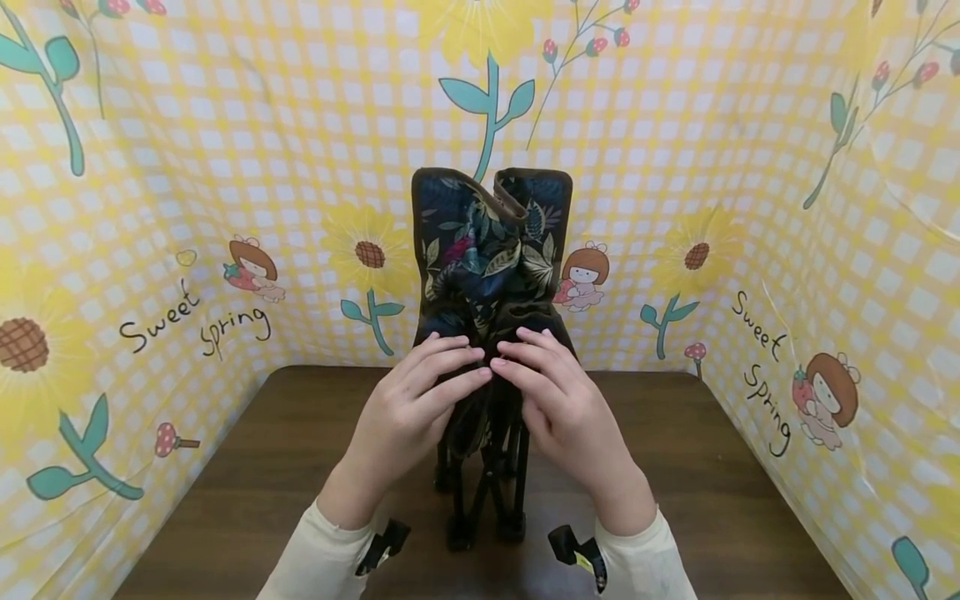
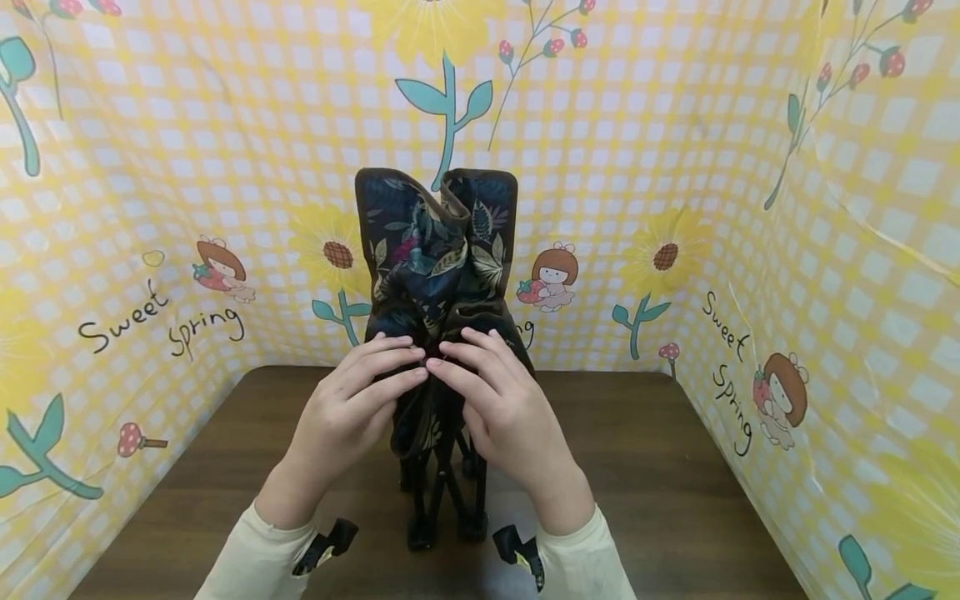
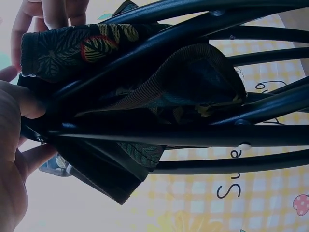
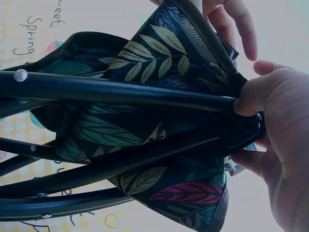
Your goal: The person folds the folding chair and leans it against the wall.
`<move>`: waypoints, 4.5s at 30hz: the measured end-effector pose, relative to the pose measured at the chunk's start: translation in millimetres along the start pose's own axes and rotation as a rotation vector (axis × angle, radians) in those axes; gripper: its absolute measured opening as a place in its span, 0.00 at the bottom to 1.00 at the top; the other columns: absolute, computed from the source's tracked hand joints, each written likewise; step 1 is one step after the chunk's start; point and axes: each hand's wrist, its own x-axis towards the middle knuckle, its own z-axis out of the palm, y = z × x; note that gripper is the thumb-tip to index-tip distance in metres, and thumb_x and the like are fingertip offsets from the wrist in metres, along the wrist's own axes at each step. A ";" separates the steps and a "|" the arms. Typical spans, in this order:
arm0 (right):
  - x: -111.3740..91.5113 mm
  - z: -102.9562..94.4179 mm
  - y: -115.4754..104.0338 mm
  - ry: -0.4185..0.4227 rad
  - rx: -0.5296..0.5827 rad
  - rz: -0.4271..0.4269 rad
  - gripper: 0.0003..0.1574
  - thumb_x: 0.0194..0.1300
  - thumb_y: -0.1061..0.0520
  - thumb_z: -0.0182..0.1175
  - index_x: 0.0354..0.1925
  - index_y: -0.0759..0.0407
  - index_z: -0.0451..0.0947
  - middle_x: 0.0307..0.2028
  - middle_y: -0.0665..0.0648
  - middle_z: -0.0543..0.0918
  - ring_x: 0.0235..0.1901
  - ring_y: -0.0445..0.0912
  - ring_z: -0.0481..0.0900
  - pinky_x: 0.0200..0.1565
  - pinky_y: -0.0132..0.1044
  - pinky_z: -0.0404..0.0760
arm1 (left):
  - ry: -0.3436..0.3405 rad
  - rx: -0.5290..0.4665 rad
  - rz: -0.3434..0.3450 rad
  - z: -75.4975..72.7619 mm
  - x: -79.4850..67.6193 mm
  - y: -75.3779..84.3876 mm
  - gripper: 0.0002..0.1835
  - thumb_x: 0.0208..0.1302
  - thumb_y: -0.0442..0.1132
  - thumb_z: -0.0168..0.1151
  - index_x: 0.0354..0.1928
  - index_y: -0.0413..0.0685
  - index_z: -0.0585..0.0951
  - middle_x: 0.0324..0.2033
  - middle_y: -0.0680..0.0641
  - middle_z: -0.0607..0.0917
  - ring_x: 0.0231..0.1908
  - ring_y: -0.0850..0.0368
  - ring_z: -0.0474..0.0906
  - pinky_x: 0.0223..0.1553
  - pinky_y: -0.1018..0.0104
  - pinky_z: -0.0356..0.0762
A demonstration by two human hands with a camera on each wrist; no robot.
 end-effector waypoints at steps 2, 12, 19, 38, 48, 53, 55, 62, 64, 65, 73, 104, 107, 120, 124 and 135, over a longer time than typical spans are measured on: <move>-0.3 0.8 -0.7 0.007 -0.003 -0.002 0.27 0.70 0.70 0.47 0.62 0.60 0.79 0.59 0.64 0.82 0.64 0.62 0.77 0.67 0.63 0.71 | 0.006 -0.003 -0.007 -0.4 -0.8 1.0 0.16 0.78 0.31 0.52 0.58 0.46 0.84 0.55 0.41 0.85 0.58 0.41 0.81 0.63 0.41 0.77; -1.2 0.6 -2.4 0.016 -0.006 0.024 0.27 0.67 0.71 0.48 0.61 0.60 0.79 0.61 0.64 0.80 0.64 0.63 0.76 0.68 0.62 0.71 | 0.025 -0.014 -0.087 -5.7 -1.8 2.9 0.21 0.68 0.24 0.54 0.60 0.44 0.82 0.59 0.39 0.82 0.60 0.40 0.78 0.67 0.59 0.75; -2.7 0.6 -4.3 0.034 -0.008 0.019 0.22 0.72 0.66 0.48 0.60 0.61 0.79 0.62 0.66 0.79 0.64 0.65 0.75 0.67 0.62 0.72 | 0.018 -0.018 -0.132 -6.0 -7.3 3.1 0.20 0.68 0.26 0.58 0.61 0.41 0.81 0.61 0.38 0.81 0.62 0.39 0.77 0.70 0.58 0.71; -18.7 -3.1 -5.0 0.117 0.047 0.140 0.29 0.60 0.70 0.61 0.62 0.65 0.78 0.63 0.70 0.76 0.66 0.66 0.72 0.72 0.44 0.69 | 0.091 -0.158 -0.408 -9.3 -43.3 5.2 0.38 0.50 0.20 0.71 0.67 0.33 0.72 0.66 0.35 0.75 0.67 0.43 0.71 0.69 0.69 0.68; -24.9 -3.9 -8.5 0.152 0.052 0.209 0.22 0.71 0.60 0.59 0.61 0.66 0.78 0.62 0.69 0.76 0.66 0.63 0.73 0.71 0.38 0.70 | 0.123 -0.184 -0.485 -8.1 -54.8 9.1 0.40 0.50 0.19 0.72 0.68 0.33 0.71 0.66 0.37 0.75 0.68 0.49 0.71 0.66 0.67 0.74; -30.7 -4.8 -7.4 0.170 0.045 0.226 0.26 0.65 0.65 0.61 0.61 0.66 0.77 0.63 0.69 0.77 0.65 0.61 0.74 0.68 0.33 0.72 | 0.137 -0.177 -0.549 -11.3 -59.4 8.2 0.42 0.49 0.17 0.73 0.70 0.36 0.71 0.66 0.39 0.76 0.66 0.49 0.73 0.64 0.64 0.77; -33.4 -5.1 -6.6 0.179 0.045 0.234 0.26 0.65 0.65 0.61 0.62 0.66 0.77 0.63 0.69 0.77 0.64 0.60 0.75 0.67 0.33 0.72 | 0.143 -0.164 -0.560 -12.5 -61.6 7.5 0.42 0.49 0.17 0.73 0.70 0.37 0.71 0.65 0.38 0.76 0.65 0.48 0.74 0.63 0.64 0.78; -39.0 -6.4 -6.8 0.202 0.048 0.250 0.32 0.56 0.70 0.64 0.62 0.67 0.77 0.62 0.70 0.77 0.64 0.59 0.75 0.68 0.34 0.71 | 0.163 -0.157 -0.572 -15.1 -65.2 8.6 0.41 0.50 0.18 0.74 0.69 0.36 0.73 0.64 0.38 0.77 0.63 0.46 0.75 0.61 0.65 0.80; -40.1 -6.8 -6.7 0.203 0.045 0.258 0.33 0.56 0.70 0.64 0.62 0.67 0.77 0.62 0.70 0.77 0.64 0.59 0.75 0.68 0.34 0.71 | 0.177 -0.159 -0.571 -15.5 -66.5 9.0 0.40 0.50 0.17 0.73 0.68 0.35 0.73 0.64 0.38 0.77 0.63 0.48 0.75 0.61 0.65 0.80; -40.7 -6.9 -6.5 0.202 0.043 0.262 0.33 0.57 0.70 0.64 0.62 0.66 0.76 0.63 0.70 0.76 0.64 0.59 0.75 0.68 0.34 0.71 | 0.185 -0.159 -0.570 -15.4 -67.3 9.1 0.39 0.50 0.17 0.73 0.67 0.35 0.73 0.63 0.38 0.78 0.63 0.48 0.75 0.61 0.65 0.80; -50.0 -5.0 -2.8 0.239 0.043 0.274 0.26 0.64 0.65 0.62 0.61 0.69 0.77 0.61 0.71 0.77 0.64 0.61 0.74 0.69 0.36 0.71 | 0.204 -0.149 -0.574 -11.5 -73.6 16.6 0.36 0.48 0.15 0.71 0.63 0.30 0.75 0.61 0.33 0.78 0.64 0.53 0.74 0.61 0.71 0.78; -79.2 -6.8 -28.0 0.306 0.080 0.496 0.36 0.54 0.80 0.60 0.63 0.79 0.69 0.59 0.76 0.75 0.65 0.49 0.72 0.69 0.30 0.67 | 0.158 -0.249 -0.929 5.9 -121.6 37.1 0.34 0.59 0.20 0.70 0.67 0.46 0.76 0.62 0.46 0.80 0.64 0.61 0.75 0.60 0.66 0.81; -82.8 -5.5 -29.9 0.307 0.120 0.529 0.36 0.55 0.82 0.60 0.64 0.80 0.67 0.59 0.77 0.73 0.65 0.49 0.73 0.70 0.31 0.68 | 0.139 -0.244 -0.945 6.6 -123.1 38.9 0.34 0.59 0.21 0.70 0.67 0.47 0.75 0.63 0.47 0.80 0.65 0.62 0.74 0.61 0.65 0.80; -130.0 11.0 -11.2 0.239 0.224 0.764 0.43 0.63 0.77 0.63 0.73 0.61 0.64 0.64 0.63 0.76 0.63 0.52 0.77 0.68 0.32 0.72 | 0.157 -0.244 -1.034 21.0 -136.3 41.8 0.31 0.59 0.23 0.72 0.64 0.50 0.79 0.61 0.50 0.81 0.63 0.59 0.76 0.58 0.63 0.82; -132.7 14.9 -12.4 0.227 0.284 0.801 0.42 0.65 0.76 0.63 0.74 0.60 0.64 0.64 0.65 0.76 0.63 0.51 0.77 0.67 0.32 0.73 | 0.151 -0.263 -1.096 25.9 -141.4 45.4 0.29 0.59 0.24 0.72 0.63 0.47 0.79 0.61 0.49 0.82 0.61 0.61 0.77 0.57 0.68 0.81; -141.6 23.7 -16.0 0.169 0.348 0.946 0.37 0.68 0.71 0.63 0.71 0.55 0.67 0.63 0.54 0.79 0.64 0.53 0.77 0.67 0.35 0.74 | 0.071 -0.242 -1.275 35.3 -150.1 52.7 0.25 0.62 0.28 0.72 0.60 0.50 0.79 0.59 0.55 0.83 0.59 0.56 0.80 0.60 0.57 0.81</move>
